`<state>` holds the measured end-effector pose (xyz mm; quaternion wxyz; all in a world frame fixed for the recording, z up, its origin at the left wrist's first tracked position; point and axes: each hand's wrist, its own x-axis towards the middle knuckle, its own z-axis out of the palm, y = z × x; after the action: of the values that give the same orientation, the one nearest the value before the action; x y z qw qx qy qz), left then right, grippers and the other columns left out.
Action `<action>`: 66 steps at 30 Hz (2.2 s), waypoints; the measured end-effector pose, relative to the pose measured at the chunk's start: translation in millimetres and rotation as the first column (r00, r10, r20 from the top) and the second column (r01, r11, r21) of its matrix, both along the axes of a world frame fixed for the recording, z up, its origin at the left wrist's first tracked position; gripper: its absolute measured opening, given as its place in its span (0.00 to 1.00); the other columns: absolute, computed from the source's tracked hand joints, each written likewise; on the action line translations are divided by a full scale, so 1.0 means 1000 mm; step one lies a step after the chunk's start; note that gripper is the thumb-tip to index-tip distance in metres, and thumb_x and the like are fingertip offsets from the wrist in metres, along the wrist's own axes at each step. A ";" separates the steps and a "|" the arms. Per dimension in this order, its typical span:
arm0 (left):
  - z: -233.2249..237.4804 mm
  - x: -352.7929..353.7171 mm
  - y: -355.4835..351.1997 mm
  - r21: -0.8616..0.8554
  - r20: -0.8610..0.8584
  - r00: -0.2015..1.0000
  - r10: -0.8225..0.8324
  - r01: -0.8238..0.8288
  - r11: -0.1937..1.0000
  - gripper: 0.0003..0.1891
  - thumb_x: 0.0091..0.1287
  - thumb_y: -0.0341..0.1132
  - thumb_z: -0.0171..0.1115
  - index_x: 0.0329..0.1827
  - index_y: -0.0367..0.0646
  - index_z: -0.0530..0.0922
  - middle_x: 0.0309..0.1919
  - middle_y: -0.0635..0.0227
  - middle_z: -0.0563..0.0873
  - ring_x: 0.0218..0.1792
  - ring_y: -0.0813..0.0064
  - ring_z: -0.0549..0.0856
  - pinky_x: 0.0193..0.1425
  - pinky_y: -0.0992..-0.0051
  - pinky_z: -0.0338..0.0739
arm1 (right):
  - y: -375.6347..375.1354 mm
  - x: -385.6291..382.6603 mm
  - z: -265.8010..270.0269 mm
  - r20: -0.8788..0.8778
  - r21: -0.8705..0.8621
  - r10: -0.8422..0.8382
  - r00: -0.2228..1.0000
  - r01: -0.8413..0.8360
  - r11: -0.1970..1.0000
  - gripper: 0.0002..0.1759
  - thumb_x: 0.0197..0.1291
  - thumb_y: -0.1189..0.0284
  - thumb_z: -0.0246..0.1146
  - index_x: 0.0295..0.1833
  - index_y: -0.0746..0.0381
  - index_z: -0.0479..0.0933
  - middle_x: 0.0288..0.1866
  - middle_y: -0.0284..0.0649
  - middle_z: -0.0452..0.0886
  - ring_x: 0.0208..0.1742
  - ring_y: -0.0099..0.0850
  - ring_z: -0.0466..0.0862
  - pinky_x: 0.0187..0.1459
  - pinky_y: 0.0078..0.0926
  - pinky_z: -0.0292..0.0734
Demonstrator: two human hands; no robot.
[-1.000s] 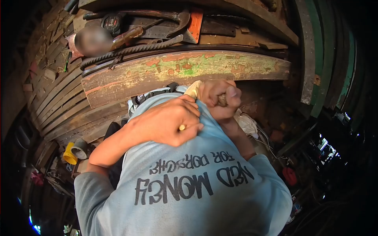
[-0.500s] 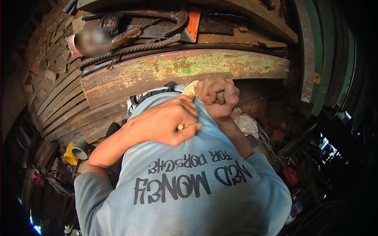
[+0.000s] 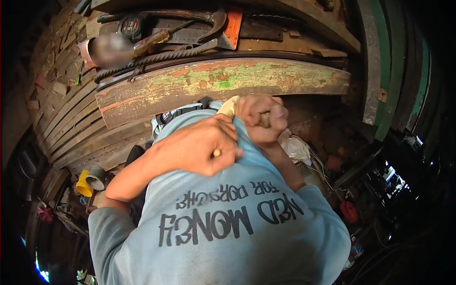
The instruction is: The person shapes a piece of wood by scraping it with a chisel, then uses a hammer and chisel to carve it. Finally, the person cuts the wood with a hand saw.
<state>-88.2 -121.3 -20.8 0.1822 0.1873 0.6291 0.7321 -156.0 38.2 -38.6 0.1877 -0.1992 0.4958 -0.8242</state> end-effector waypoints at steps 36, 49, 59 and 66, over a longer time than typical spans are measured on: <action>0.000 -0.006 -0.001 0.008 -0.019 1.000 -0.017 0.018 1.000 0.17 0.60 0.26 0.57 0.13 0.36 0.66 0.13 0.60 0.65 0.20 0.57 0.68 0.42 0.65 0.67 | 0.014 0.007 0.002 0.076 0.286 -0.053 0.996 0.029 0.958 0.24 0.66 0.64 0.43 0.19 0.65 0.64 0.14 0.37 0.66 0.14 0.27 0.62 0.19 0.26 0.58; 0.001 -0.005 0.000 0.040 -0.003 1.000 -0.006 0.006 0.999 0.17 0.60 0.26 0.57 0.13 0.37 0.65 0.13 0.62 0.64 0.20 0.56 0.67 0.42 0.64 0.67 | 0.007 -0.012 0.010 0.081 -0.262 0.043 0.996 -0.021 0.965 0.25 0.65 0.60 0.43 0.17 0.63 0.63 0.15 0.38 0.66 0.15 0.27 0.63 0.19 0.26 0.56; 0.004 -0.001 -0.001 0.027 -0.046 0.998 0.049 -0.048 0.998 0.18 0.61 0.24 0.58 0.13 0.38 0.63 0.13 0.62 0.63 0.20 0.59 0.67 0.44 0.65 0.66 | 0.003 0.005 -0.004 0.023 -0.100 0.002 1.000 0.000 0.995 0.27 0.69 0.61 0.42 0.17 0.64 0.62 0.12 0.36 0.64 0.12 0.27 0.63 0.16 0.28 0.58; 0.005 0.002 -0.001 0.011 -0.020 0.997 0.068 -0.068 0.998 0.18 0.61 0.24 0.57 0.13 0.37 0.63 0.13 0.62 0.63 0.20 0.59 0.67 0.44 0.65 0.67 | 0.004 -0.002 -0.001 -0.016 -0.138 0.051 0.999 -0.053 0.989 0.27 0.70 0.61 0.42 0.18 0.65 0.62 0.12 0.36 0.64 0.12 0.28 0.63 0.18 0.27 0.59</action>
<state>-86.6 -122.7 -16.1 0.1498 0.1743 0.6331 0.7392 -158.0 41.8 -39.6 0.1916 -0.2298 0.4332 -0.8502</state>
